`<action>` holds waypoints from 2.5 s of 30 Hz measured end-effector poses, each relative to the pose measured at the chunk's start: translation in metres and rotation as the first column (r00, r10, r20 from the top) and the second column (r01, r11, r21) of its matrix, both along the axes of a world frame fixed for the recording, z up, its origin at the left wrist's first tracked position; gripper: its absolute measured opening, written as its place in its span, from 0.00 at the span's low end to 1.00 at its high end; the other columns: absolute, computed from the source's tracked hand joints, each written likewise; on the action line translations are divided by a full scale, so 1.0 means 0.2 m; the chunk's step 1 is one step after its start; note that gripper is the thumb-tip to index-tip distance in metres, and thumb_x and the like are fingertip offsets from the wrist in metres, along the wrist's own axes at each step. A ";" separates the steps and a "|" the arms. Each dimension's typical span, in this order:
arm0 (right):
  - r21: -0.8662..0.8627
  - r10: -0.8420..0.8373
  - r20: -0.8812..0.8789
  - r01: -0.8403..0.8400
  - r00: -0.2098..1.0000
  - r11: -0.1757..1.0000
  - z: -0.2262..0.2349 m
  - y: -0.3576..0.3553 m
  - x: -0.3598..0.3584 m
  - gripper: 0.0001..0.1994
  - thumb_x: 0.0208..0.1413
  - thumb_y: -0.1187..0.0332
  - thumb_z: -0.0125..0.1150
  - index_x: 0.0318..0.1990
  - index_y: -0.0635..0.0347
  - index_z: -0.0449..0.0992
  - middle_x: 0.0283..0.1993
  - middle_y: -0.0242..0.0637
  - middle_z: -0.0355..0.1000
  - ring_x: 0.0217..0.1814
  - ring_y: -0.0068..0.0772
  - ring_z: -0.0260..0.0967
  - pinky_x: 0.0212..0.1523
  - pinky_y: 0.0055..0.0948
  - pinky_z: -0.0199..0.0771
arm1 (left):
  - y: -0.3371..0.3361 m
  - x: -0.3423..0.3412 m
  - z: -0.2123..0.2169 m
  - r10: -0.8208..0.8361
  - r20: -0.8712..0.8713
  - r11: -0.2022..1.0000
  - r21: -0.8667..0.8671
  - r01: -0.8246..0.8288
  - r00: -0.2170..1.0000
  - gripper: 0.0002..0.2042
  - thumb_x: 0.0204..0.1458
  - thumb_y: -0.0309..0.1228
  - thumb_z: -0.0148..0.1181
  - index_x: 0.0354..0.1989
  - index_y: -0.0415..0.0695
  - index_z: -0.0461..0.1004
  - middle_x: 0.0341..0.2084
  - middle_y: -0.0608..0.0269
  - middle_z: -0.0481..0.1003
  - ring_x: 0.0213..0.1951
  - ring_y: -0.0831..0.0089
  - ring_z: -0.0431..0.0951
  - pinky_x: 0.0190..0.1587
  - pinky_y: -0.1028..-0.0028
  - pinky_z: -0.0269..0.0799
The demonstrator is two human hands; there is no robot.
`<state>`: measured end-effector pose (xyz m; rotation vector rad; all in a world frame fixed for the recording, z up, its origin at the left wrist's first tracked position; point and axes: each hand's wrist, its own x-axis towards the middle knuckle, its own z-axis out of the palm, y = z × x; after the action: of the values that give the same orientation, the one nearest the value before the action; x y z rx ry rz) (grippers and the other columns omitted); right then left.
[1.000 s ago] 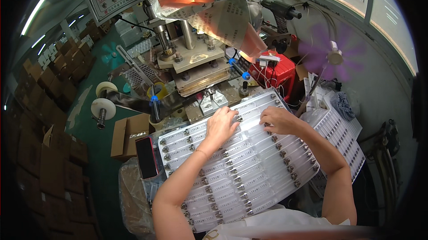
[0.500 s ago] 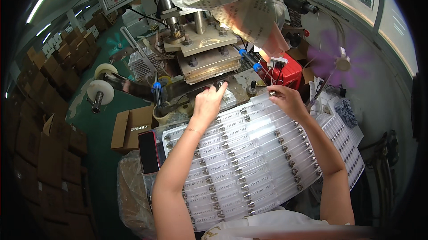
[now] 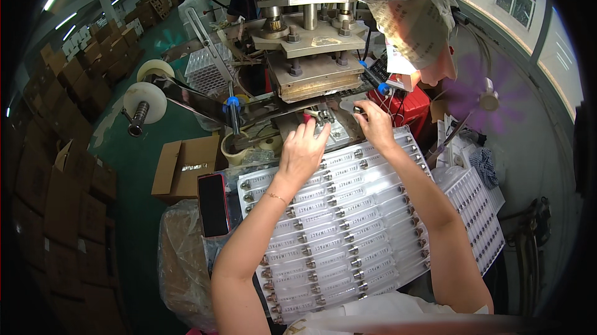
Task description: The person is assembling small electronic components by placing them into a tray.
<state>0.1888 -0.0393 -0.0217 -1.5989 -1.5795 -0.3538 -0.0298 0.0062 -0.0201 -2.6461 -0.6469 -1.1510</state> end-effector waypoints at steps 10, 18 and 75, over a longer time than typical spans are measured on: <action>-0.060 0.026 -0.122 -0.034 0.992 0.998 0.04 -0.06 0.05 0.14 0.48 0.74 0.63 0.45 0.61 0.74 0.41 0.43 0.74 0.38 0.42 0.74 0.38 0.32 0.74 | 0.19 0.27 -0.01 0.241 -0.190 0.970 0.014 -0.242 0.952 0.15 0.53 0.45 0.55 0.38 0.45 0.75 0.25 0.57 0.74 0.31 0.62 0.74 0.33 0.64 0.70; 0.098 0.058 -0.053 -0.052 0.997 0.994 0.04 -0.04 -0.01 0.14 0.48 0.74 0.63 0.44 0.60 0.75 0.43 0.41 0.74 0.43 0.43 0.74 0.41 0.33 0.75 | -0.22 0.15 0.02 -0.313 0.002 0.916 0.264 0.301 0.950 0.10 0.43 0.26 0.56 0.37 0.47 0.74 0.16 0.70 0.65 0.21 0.77 0.70 0.23 0.76 0.67; -0.582 0.395 0.067 -0.286 0.916 0.761 0.20 -0.82 0.14 0.12 0.45 0.72 0.65 0.40 0.59 0.78 0.38 0.37 0.74 0.42 0.39 0.71 0.44 0.34 0.71 | -0.39 0.24 0.01 -0.220 0.229 0.657 -0.684 0.317 0.948 0.11 0.50 0.34 0.62 0.41 0.46 0.75 0.32 0.58 0.77 0.30 0.65 0.78 0.32 0.70 0.72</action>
<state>0.2167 -0.2037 0.0189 -1.6770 -2.2285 0.1996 0.0181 -0.0722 -0.0176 -3.4512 -0.8975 -1.3654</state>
